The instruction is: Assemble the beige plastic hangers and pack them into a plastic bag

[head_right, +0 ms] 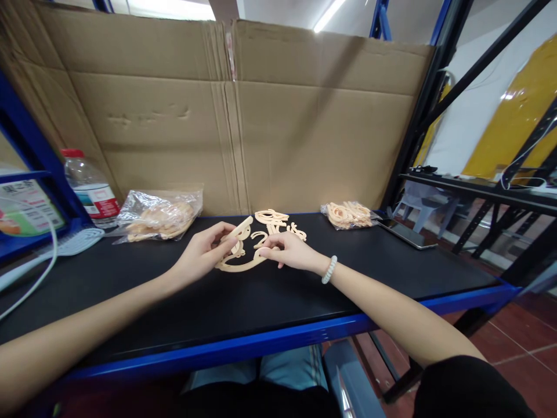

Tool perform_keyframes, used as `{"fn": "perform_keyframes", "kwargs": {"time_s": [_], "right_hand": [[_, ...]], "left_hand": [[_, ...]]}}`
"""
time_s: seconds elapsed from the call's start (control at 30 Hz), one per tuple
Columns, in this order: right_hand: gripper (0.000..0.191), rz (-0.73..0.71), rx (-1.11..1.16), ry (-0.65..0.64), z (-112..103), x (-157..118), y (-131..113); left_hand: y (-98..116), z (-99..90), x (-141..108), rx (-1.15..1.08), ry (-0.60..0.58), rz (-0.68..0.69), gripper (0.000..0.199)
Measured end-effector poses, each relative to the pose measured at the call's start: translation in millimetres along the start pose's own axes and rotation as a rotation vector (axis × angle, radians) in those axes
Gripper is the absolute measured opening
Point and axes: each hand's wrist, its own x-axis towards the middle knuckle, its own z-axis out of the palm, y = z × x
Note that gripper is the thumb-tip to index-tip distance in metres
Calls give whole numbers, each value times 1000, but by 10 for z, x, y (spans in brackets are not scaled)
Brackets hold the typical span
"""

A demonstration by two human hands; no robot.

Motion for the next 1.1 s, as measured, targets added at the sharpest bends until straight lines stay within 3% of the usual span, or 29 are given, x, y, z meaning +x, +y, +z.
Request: {"fn": "perform_keyframes", "kwargs": {"time_s": [0.3, 0.6, 0.93, 1.1], "right_hand": [[28, -4, -83, 245, -62, 46, 23], [30, 4, 355, 324, -76, 85, 136], [34, 35, 473, 261, -15, 63, 78], [31, 5, 483, 252, -1, 54, 42]], "left_hand": [[29, -19, 13, -151, 19, -56, 24], [9, -33, 15, -158, 6, -88, 21], [52, 11, -12, -22, -242, 112, 25], [6, 68, -5, -100, -264, -1, 27]]}}
